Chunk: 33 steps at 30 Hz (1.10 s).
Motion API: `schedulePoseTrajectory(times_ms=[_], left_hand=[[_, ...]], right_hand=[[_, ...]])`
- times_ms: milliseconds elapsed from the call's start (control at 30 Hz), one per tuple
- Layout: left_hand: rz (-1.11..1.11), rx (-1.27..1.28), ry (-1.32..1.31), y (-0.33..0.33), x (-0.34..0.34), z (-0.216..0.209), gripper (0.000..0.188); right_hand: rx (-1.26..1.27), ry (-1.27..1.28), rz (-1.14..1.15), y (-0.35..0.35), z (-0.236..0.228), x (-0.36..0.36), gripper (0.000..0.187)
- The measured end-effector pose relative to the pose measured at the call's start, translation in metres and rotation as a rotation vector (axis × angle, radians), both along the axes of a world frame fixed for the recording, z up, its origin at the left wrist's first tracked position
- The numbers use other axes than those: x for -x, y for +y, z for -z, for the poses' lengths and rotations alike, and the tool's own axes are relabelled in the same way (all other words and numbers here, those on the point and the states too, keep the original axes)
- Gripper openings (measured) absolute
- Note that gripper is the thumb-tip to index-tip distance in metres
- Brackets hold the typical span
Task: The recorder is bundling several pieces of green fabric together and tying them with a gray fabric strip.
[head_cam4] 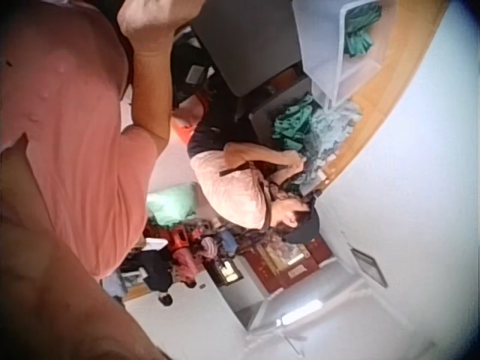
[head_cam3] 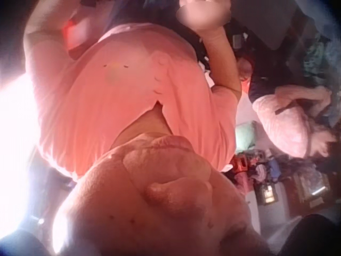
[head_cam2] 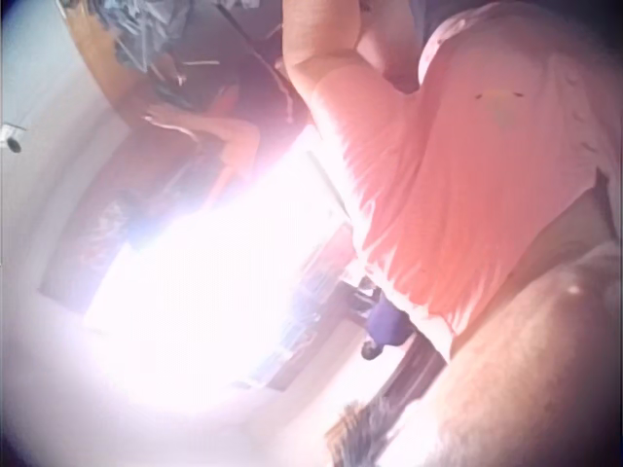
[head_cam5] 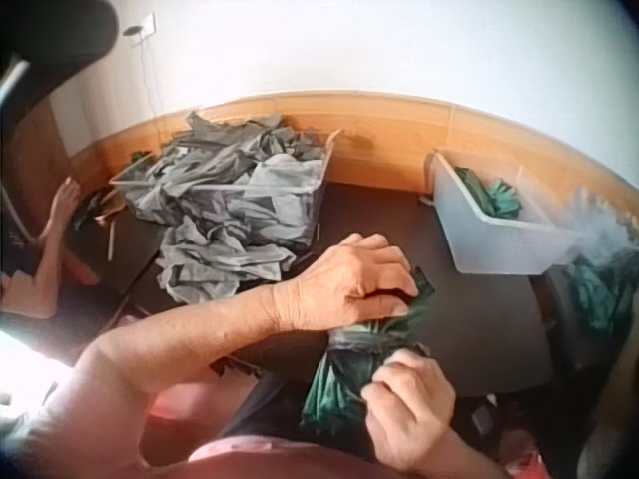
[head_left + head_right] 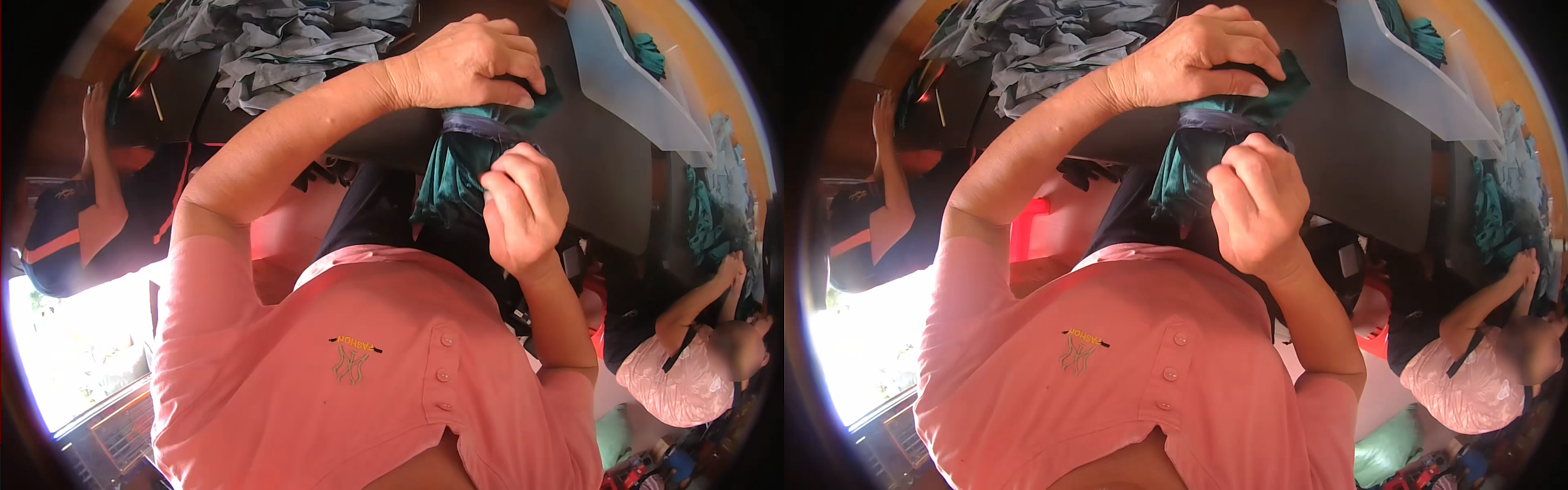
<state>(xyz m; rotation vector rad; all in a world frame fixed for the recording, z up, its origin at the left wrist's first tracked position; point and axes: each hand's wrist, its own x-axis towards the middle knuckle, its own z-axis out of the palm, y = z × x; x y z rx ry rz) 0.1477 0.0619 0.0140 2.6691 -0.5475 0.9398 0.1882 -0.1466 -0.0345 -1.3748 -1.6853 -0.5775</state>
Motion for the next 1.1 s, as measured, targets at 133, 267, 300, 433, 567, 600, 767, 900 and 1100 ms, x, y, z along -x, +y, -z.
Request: schedulePoseTrajectory(times_ms=[133, 267, 300, 433, 567, 600, 767, 900, 1100], left_hand=[[0.064, 0.185, 0.213, 0.010, -0.006, 0.007, 0.025], [0.037, 0.329, 0.308, 0.011, -0.005, 0.021, 0.021], [0.009, 0.448, 0.395, 0.010, -0.003, 0.025, 0.018], [-0.091, 0.445, 0.366, 0.005, 0.001, 0.029, 0.017], [-0.124, 0.413, 0.355, -0.001, 0.002, 0.029, 0.016], [-0.150, 0.375, 0.338, -0.003, 0.002, 0.028, 0.016], [-0.237, -0.063, 0.235, -0.013, -0.001, 0.009, 0.016], [0.075, -0.364, 0.066, -0.019, -0.005, -0.005, 0.014], [0.186, 0.214, 0.490, 0.006, -0.002, 0.027, 0.024]], right_hand=[[0.050, 0.131, -0.080, -0.014, -0.004, -0.003, 0.019], [-0.039, 0.263, -0.112, -0.021, 0.014, -0.020, 0.017], [-0.022, 0.315, -0.119, -0.026, 0.018, -0.023, 0.018], [0.066, 0.414, -0.141, -0.026, 0.012, -0.022, 0.026], [0.084, 0.306, 0.020, -0.020, -0.022, -0.005, 0.037], [0.075, 0.193, 0.103, -0.017, -0.027, -0.002, 0.032], [-0.076, 0.053, -0.042, -0.004, -0.008, -0.006, 0.014], [-0.115, -0.013, -0.089, -0.009, 0.002, -0.008, 0.012], [-0.042, 0.057, -0.050, -0.031, 0.008, -0.014, 0.013]])
